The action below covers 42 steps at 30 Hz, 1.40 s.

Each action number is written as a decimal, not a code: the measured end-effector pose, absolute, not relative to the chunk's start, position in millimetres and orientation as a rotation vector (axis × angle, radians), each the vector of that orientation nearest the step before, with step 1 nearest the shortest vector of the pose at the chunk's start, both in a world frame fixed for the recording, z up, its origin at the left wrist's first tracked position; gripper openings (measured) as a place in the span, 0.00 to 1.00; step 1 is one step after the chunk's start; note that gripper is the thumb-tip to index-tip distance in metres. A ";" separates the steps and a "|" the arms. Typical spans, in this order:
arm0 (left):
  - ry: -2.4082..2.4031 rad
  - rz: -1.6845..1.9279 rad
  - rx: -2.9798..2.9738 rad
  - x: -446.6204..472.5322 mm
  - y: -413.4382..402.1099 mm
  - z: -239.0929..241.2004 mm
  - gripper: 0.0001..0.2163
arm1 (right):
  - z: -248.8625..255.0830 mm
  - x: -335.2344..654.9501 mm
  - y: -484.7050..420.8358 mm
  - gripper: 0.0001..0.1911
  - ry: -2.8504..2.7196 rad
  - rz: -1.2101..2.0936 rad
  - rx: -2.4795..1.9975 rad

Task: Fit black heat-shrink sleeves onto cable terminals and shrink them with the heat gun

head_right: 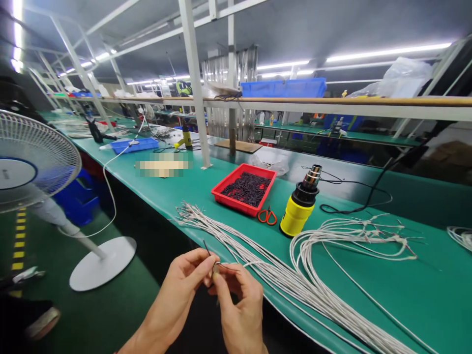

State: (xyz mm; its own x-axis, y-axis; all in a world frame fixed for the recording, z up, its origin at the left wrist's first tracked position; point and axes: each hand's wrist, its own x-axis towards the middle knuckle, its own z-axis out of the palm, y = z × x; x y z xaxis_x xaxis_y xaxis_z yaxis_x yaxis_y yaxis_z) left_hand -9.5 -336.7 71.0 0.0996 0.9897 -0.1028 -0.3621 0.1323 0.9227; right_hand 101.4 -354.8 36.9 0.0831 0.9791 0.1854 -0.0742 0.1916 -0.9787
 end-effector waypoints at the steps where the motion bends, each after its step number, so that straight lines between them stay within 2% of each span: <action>1: 0.930 1.226 0.879 -8.8 -336.8 70.2 0.08 | 37.1 101.7 -355.2 0.10 -1.181 1.053 -1.048; 14: 0.944 1.234 0.842 -9.0 -336.2 68.6 0.10 | 37.7 103.0 -355.3 0.07 -1.180 1.113 -1.056; 27: 0.896 1.289 0.764 -17.1 -334.0 59.6 0.06 | 45.9 106.6 -353.3 0.11 -1.153 1.306 -1.002; 32: 0.795 1.304 0.937 -20.5 -323.6 52.7 0.14 | 44.9 110.1 -353.2 0.12 -1.090 1.469 -0.934; 38: 0.558 1.149 1.157 -16.7 -315.6 47.5 0.10 | 40.4 109.6 -352.0 0.12 -1.043 1.579 -0.872; 42: 0.580 1.134 1.177 -17.8 -314.2 43.8 0.08 | 40.4 109.3 -352.5 0.13 -1.004 1.580 -0.898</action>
State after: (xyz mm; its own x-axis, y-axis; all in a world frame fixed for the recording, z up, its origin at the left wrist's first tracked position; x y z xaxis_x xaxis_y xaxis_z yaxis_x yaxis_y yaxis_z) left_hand -17.8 -314.2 43.8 0.3730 0.9091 0.1857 -0.3808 -0.0325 0.9241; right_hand 109.3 -352.5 40.4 -0.2064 0.9763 -0.0653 -0.3553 -0.1370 -0.9246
